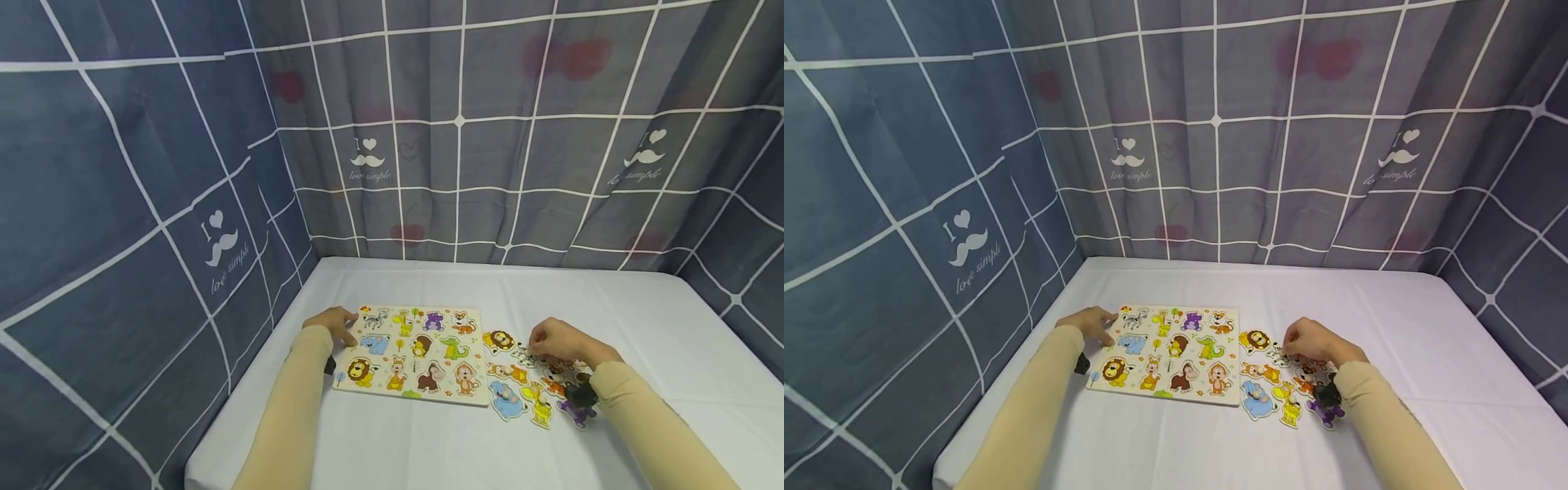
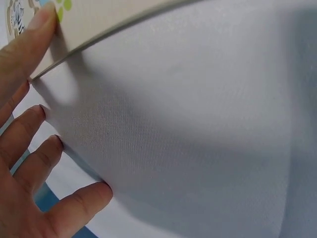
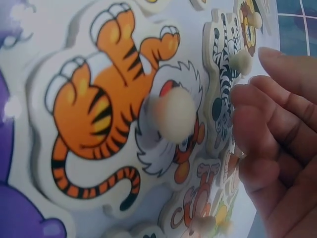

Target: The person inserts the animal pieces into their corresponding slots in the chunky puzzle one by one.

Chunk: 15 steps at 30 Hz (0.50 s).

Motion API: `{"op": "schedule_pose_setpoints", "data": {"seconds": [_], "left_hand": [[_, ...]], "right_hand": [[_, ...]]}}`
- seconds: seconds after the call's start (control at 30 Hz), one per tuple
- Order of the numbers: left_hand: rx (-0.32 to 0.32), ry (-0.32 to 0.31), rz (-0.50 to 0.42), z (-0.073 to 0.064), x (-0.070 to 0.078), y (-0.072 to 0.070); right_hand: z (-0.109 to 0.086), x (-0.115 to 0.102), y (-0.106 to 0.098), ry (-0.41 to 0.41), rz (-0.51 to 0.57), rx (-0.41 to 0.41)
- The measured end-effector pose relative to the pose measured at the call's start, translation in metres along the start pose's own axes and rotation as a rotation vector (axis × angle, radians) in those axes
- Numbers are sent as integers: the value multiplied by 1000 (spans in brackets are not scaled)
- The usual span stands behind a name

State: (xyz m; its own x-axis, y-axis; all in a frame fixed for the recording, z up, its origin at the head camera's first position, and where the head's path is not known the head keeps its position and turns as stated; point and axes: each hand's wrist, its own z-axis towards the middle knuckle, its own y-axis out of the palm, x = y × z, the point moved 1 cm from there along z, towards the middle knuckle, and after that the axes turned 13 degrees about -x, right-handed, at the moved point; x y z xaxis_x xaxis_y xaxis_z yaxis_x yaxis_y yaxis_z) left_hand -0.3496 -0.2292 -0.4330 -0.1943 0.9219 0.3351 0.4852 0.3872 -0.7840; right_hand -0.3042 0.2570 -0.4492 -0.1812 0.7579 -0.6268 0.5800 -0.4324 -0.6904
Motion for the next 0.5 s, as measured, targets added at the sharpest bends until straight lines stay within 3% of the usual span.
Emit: {"op": "schedule_pose_setpoints", "data": {"seconds": [0.5], "left_hand": [[-7,7,3,-1,1,0]], "right_hand": [[8,2,4,12,2,-16]]}}
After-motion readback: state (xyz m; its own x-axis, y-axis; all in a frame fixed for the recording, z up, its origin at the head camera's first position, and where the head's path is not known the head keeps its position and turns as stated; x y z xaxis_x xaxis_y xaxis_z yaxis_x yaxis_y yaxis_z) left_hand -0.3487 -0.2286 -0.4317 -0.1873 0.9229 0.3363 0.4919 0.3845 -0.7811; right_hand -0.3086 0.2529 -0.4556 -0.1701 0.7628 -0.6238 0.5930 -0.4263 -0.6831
